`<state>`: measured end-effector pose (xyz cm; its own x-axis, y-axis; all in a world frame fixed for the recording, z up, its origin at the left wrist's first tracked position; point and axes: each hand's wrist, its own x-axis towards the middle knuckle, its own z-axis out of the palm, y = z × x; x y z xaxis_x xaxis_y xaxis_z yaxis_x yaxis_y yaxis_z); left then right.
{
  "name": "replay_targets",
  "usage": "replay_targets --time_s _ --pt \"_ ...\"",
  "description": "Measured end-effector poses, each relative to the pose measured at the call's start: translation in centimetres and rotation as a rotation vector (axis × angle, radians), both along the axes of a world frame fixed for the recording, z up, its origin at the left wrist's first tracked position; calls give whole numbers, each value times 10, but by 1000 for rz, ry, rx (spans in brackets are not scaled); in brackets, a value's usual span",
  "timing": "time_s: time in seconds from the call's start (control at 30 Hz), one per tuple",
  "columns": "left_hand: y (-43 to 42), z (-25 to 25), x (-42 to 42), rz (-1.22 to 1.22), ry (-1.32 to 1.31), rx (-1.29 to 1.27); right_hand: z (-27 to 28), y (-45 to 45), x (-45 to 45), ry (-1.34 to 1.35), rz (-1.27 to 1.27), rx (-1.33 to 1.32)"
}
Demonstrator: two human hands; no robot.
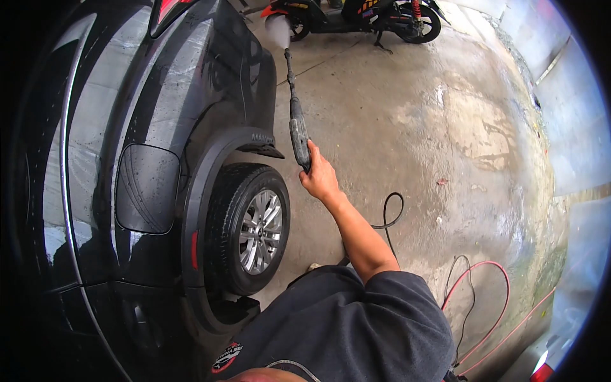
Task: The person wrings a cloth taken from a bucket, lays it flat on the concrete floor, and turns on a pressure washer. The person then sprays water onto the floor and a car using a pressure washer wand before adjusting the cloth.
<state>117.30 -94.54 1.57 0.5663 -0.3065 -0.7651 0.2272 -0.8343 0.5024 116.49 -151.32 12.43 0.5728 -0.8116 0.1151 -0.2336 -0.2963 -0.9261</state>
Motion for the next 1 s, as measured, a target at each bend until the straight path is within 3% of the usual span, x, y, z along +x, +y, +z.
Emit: replay_targets --time_s 1.0 --pt "2 0 0 -15 2 3 -4 -4 5 87 -78 49"
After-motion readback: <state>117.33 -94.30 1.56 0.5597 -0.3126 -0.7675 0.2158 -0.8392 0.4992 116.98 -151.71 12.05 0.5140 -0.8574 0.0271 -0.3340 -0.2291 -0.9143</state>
